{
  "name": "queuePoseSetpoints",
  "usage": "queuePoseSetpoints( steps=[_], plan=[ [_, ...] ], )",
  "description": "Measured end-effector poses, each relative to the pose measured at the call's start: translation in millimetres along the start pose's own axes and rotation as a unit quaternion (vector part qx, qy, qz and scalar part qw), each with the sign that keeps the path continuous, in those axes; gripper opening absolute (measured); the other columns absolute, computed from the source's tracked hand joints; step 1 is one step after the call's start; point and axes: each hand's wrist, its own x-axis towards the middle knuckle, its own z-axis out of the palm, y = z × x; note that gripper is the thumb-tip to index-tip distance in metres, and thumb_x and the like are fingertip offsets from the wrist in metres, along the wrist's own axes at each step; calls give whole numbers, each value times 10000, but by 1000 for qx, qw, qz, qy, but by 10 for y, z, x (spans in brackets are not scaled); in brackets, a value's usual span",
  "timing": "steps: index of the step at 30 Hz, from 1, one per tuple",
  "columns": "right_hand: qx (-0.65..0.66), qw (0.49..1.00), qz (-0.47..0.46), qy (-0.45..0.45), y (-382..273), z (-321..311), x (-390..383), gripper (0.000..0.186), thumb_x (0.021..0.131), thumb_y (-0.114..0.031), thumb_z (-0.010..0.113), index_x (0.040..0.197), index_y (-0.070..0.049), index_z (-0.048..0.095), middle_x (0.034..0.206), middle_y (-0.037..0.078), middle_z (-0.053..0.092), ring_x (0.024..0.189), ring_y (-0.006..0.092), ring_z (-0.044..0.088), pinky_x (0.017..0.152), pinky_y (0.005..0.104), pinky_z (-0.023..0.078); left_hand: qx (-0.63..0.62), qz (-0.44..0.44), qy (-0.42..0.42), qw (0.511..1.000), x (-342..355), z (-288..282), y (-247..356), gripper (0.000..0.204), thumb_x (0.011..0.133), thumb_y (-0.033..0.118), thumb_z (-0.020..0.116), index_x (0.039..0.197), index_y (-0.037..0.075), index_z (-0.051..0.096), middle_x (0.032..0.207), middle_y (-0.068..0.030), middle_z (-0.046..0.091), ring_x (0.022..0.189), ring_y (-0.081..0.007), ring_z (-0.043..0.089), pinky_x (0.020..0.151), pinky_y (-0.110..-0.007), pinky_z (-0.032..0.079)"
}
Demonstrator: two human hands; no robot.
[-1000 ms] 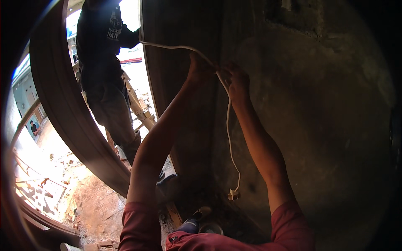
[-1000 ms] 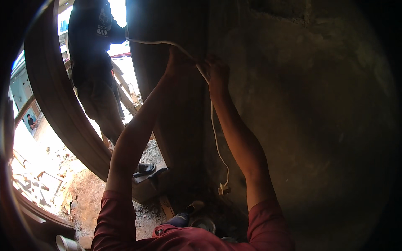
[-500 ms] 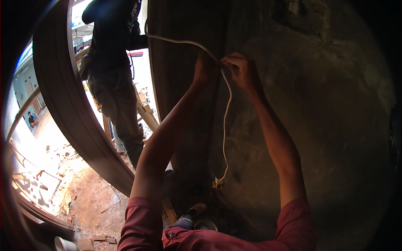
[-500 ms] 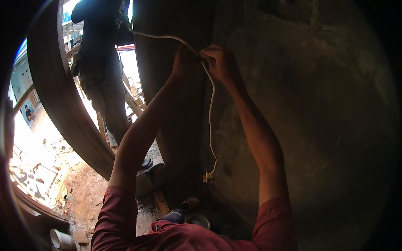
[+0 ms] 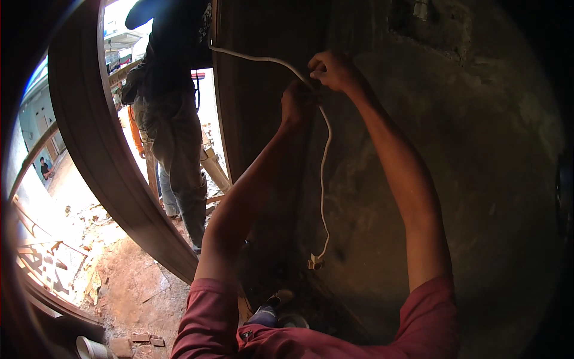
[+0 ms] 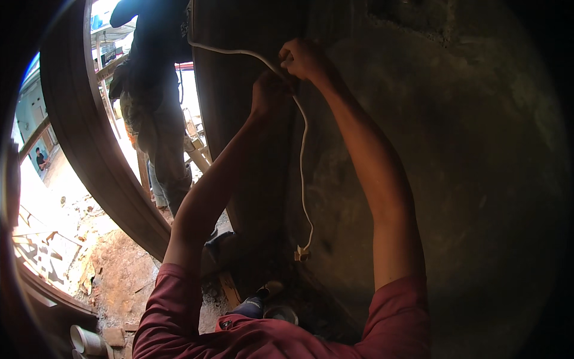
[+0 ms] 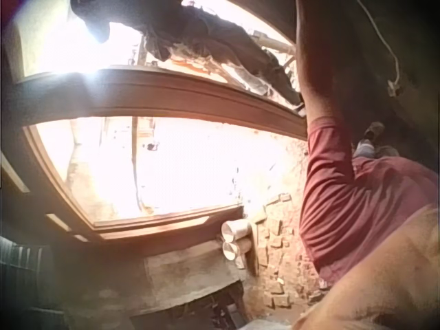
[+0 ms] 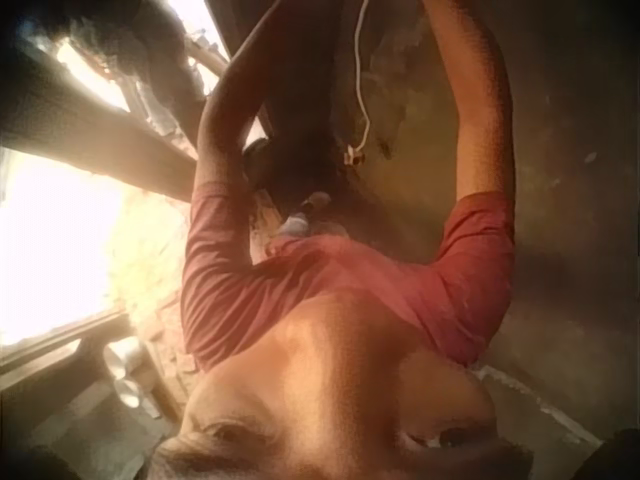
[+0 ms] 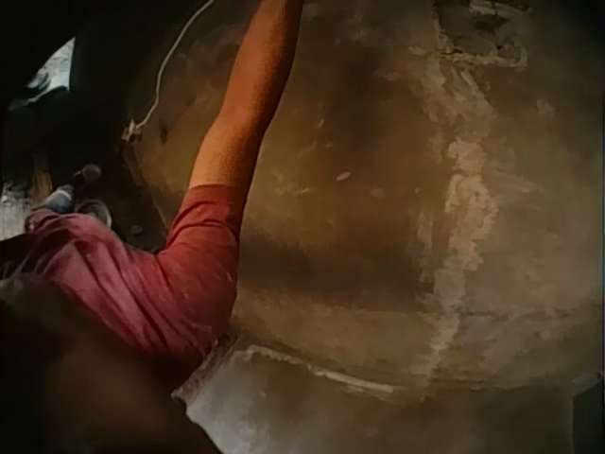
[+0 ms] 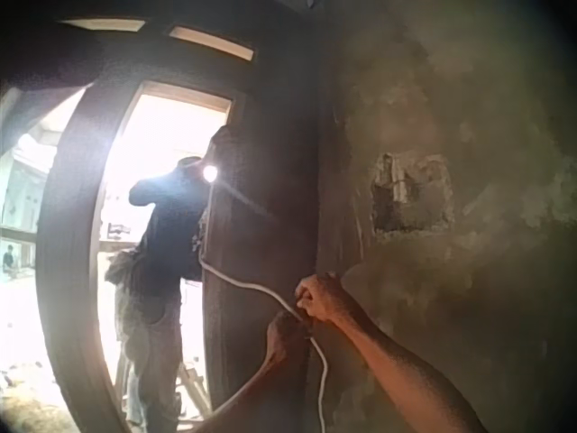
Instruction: The person stands in a renovation area, picks up pieces of debris from the floor, and then uses their hands to feed a white electrical wire into a hole in the wall while another person assists from the other side.
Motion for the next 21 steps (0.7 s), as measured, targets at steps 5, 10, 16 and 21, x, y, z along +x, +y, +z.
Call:
queuePoseSetpoints(
  steps=[5,10,16,21],
  plan=[
    [57,994,79,-58,106,144,121,168,757,-166,698,904,-85,692,796,63,679,752,210,659,869,401,446,-15,11,19,1000,-86,-5,54,209,794,80,628,954,-38,564,796,-118,648,728,-178,650,662,-307,521],
    [-180,973,39,-139,186,229,195,170,748,-239,687,874,-126,699,767,40,669,702,215,646,969,539,277,18,-49,33,998,-31,-48,107,235,813,121,635,953,-55,568,786,-136,649,720,-183,652,638,-309,530],
    [99,873,-2,478,357,426,-414,152,754,-100,659,891,-43,690,887,68,681,823,145,640,794,357,471,-45,-84,11,995,57,-68,188,254,807,142,628,928,-75,577,780,-134,641,708,-176,649,589,-292,547],
    [384,887,163,200,750,801,-665,262,793,-119,670,1023,4,645,1105,101,620,972,169,606,783,303,499,-70,-123,-10,990,61,42,262,245,829,124,594,971,-76,590,821,-130,634,738,-198,645,635,-291,550]
  ],
)
